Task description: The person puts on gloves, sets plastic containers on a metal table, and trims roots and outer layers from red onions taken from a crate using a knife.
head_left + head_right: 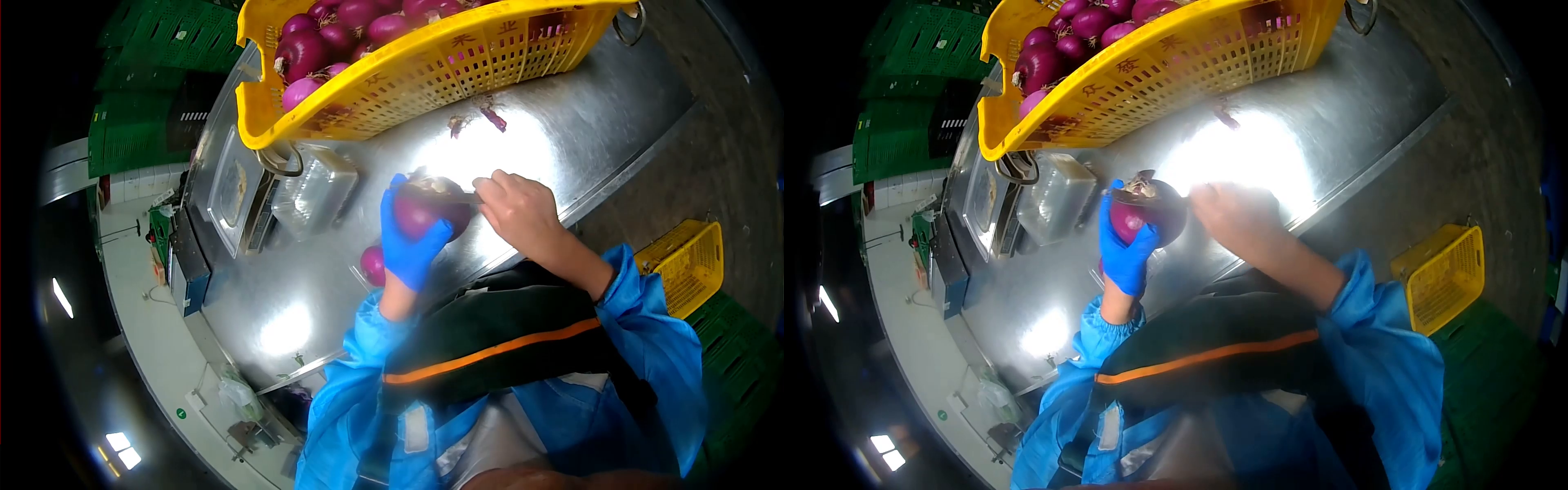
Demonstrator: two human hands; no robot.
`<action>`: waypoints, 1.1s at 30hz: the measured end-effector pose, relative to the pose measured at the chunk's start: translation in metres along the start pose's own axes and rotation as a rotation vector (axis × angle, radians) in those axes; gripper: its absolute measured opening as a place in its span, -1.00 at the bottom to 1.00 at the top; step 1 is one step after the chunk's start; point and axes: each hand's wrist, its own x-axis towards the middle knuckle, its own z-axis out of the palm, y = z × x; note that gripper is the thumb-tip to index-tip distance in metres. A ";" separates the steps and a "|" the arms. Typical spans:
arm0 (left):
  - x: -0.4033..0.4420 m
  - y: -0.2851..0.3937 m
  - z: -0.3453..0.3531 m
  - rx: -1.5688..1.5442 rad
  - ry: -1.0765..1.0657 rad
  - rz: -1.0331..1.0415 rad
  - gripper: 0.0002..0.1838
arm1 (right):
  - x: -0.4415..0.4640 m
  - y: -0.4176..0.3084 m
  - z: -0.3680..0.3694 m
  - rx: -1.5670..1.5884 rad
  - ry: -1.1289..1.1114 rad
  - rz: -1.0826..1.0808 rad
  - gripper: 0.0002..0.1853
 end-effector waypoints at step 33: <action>-0.012 -0.014 0.009 -0.077 -0.029 0.108 0.05 | 0.008 0.009 0.033 1.818 -0.532 0.760 -0.35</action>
